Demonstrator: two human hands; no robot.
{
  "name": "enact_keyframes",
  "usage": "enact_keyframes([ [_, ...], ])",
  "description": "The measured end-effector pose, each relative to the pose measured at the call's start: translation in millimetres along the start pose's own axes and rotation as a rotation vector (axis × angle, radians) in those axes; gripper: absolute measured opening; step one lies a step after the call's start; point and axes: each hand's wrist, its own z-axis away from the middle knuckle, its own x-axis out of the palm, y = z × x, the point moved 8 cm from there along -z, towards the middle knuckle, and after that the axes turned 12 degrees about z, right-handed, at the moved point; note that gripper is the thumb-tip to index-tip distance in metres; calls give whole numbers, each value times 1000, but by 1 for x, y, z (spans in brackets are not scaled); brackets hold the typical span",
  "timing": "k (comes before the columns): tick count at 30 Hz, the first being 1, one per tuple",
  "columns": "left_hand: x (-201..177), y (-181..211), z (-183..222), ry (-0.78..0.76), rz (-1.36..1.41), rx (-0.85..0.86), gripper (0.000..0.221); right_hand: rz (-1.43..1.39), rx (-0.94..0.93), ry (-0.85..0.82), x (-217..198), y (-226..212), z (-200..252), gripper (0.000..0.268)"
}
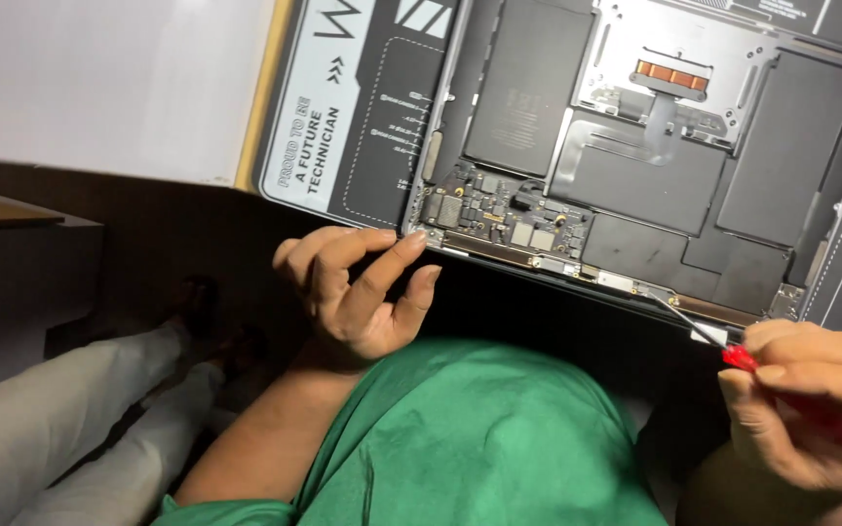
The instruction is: Technician is using a precision screwdriver to secure a metal bracket over a connector near the laptop hinge.
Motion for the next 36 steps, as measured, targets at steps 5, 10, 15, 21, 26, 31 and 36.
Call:
enact_keyframes([
  [5, -4, -8, -7, 1, 65, -24, 25, 0, 213, 222, -11, 23, 32, 25],
  [10, -1, -7, -18, -35, 88, 1, 32, 110, 149, 206, -11, 16, 5, 23],
  [15, 8, -3, -23, -79, 89, 38, 28, 137, 142, 184, -17, 36, -12, 41],
  [21, 12, -4, -26, -112, 165, 13, 16, 146, 374, 226, -46, 49, -54, 27],
  [26, 20, -11, -16, -130, 174, 30, 18, 195, 291, 241, -50, 56, -109, 11],
  [31, 21, -12, -12, -129, 157, 35, 19, 324, 321, 98, -46, 52, -142, 8],
  [36, 24, -17, -5, -130, 135, 25, 21, 557, 355, 140, -91, 51, -133, 6],
])
